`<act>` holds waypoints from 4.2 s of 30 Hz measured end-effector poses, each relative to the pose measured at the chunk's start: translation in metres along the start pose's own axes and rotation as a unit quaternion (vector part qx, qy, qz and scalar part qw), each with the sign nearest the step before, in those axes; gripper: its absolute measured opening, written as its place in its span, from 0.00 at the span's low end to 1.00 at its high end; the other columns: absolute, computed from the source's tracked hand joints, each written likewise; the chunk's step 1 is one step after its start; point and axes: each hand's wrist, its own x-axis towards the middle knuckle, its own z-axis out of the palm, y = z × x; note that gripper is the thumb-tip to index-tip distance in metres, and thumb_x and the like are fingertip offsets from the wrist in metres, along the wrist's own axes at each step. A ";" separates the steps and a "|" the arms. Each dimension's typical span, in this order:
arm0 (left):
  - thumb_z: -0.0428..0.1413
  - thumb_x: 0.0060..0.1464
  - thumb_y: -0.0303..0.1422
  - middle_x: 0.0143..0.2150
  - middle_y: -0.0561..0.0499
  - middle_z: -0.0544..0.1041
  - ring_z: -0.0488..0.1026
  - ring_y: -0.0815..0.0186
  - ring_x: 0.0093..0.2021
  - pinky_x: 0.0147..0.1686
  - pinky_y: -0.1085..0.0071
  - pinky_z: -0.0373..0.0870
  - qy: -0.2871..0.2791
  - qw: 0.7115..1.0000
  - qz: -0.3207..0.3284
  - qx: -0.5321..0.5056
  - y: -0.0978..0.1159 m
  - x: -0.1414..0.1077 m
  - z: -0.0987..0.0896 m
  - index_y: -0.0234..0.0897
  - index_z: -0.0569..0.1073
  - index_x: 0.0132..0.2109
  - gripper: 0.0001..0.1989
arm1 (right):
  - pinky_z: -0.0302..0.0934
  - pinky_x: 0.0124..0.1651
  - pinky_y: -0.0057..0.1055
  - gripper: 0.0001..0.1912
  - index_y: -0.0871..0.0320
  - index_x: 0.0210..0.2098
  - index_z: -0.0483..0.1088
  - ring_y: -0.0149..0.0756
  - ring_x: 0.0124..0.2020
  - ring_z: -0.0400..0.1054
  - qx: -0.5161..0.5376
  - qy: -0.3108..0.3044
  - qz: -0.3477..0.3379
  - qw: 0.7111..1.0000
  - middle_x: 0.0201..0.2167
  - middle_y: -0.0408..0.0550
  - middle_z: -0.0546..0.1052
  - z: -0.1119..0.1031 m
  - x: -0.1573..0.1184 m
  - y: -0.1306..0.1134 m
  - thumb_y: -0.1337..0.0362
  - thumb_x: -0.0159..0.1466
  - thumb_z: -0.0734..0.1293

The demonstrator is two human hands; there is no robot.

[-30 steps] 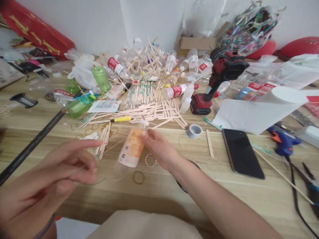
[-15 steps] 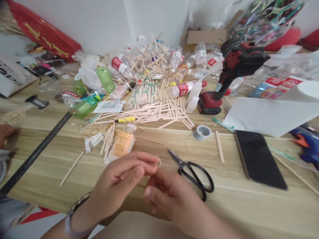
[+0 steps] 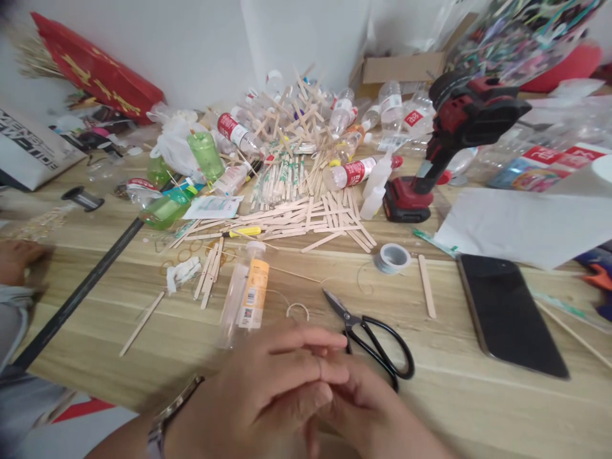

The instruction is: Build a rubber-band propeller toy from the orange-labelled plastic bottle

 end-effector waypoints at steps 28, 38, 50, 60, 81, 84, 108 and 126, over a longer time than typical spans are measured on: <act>0.56 0.58 0.29 0.28 0.54 0.78 0.73 0.69 0.28 0.30 0.75 0.66 -0.057 0.976 -0.169 0.127 -0.027 -0.035 -0.026 0.38 0.76 0.32 0.07 | 0.66 0.27 0.20 0.07 0.50 0.40 0.71 0.28 0.28 0.73 -0.486 0.183 -0.262 0.813 0.29 0.40 0.78 0.010 -0.003 0.000 0.68 0.67 0.62; 0.53 0.60 0.35 0.40 0.50 0.81 0.76 0.67 0.32 0.34 0.73 0.72 -0.064 0.965 -0.207 0.147 -0.040 -0.035 -0.052 0.42 0.76 0.42 0.08 | 0.65 0.21 0.20 0.05 0.53 0.39 0.73 0.33 0.32 0.74 -0.489 0.356 -0.235 0.761 0.33 0.47 0.78 0.011 -0.010 0.008 0.66 0.66 0.65; 0.55 0.56 0.34 0.37 0.52 0.80 0.76 0.64 0.38 0.38 0.72 0.71 -0.019 0.936 -0.345 -0.063 -0.008 -0.016 0.003 0.41 0.78 0.45 0.10 | 0.59 0.31 0.30 0.22 0.58 0.30 0.69 0.32 0.28 0.67 -0.568 -0.004 -0.322 0.758 0.27 0.45 0.75 0.003 0.009 -0.020 0.63 0.74 0.50; 0.53 0.55 0.38 0.18 0.59 0.67 0.62 0.74 0.17 0.16 0.80 0.58 0.052 0.838 -0.506 -0.199 -0.004 -0.005 0.034 0.36 0.71 0.32 0.10 | 0.62 0.30 0.28 0.11 0.57 0.37 0.71 0.33 0.28 0.69 -0.547 0.028 -0.294 0.784 0.28 0.46 0.75 -0.048 0.004 -0.027 0.70 0.69 0.58; 0.61 0.49 0.41 0.17 0.57 0.71 0.64 0.75 0.14 0.14 0.81 0.57 0.212 0.821 -0.486 -0.213 0.014 -0.031 -0.009 0.36 0.75 0.34 0.12 | 0.65 0.37 0.32 0.09 0.57 0.36 0.69 0.36 0.35 0.70 -0.601 0.140 -0.332 0.713 0.37 0.51 0.72 -0.026 0.046 -0.012 0.73 0.67 0.59; 0.59 0.50 0.42 0.17 0.57 0.71 0.64 0.75 0.13 0.12 0.81 0.56 0.127 0.834 -0.472 -0.256 -0.006 -0.027 -0.004 0.35 0.75 0.35 0.13 | 0.65 0.34 0.29 0.08 0.54 0.35 0.68 0.34 0.33 0.69 -0.505 0.184 -0.331 0.775 0.32 0.46 0.70 -0.011 0.023 -0.018 0.72 0.66 0.61; 0.62 0.49 0.41 0.18 0.57 0.71 0.60 0.79 0.13 0.10 0.82 0.48 0.069 0.764 -0.407 -0.495 -0.023 -0.029 0.012 0.33 0.72 0.32 0.14 | 0.66 0.33 0.28 0.04 0.55 0.39 0.71 0.31 0.28 0.69 -0.360 0.176 -0.276 0.874 0.31 0.44 0.75 0.012 0.006 -0.004 0.63 0.64 0.67; 0.57 0.53 0.42 0.19 0.58 0.71 0.58 0.79 0.14 0.13 0.81 0.51 0.001 0.811 -0.412 -0.415 -0.024 -0.027 0.010 0.35 0.72 0.33 0.13 | 0.70 0.37 0.28 0.06 0.53 0.35 0.67 0.37 0.43 0.77 -0.388 0.146 -0.325 0.850 0.29 0.44 0.80 0.008 0.011 -0.005 0.70 0.67 0.61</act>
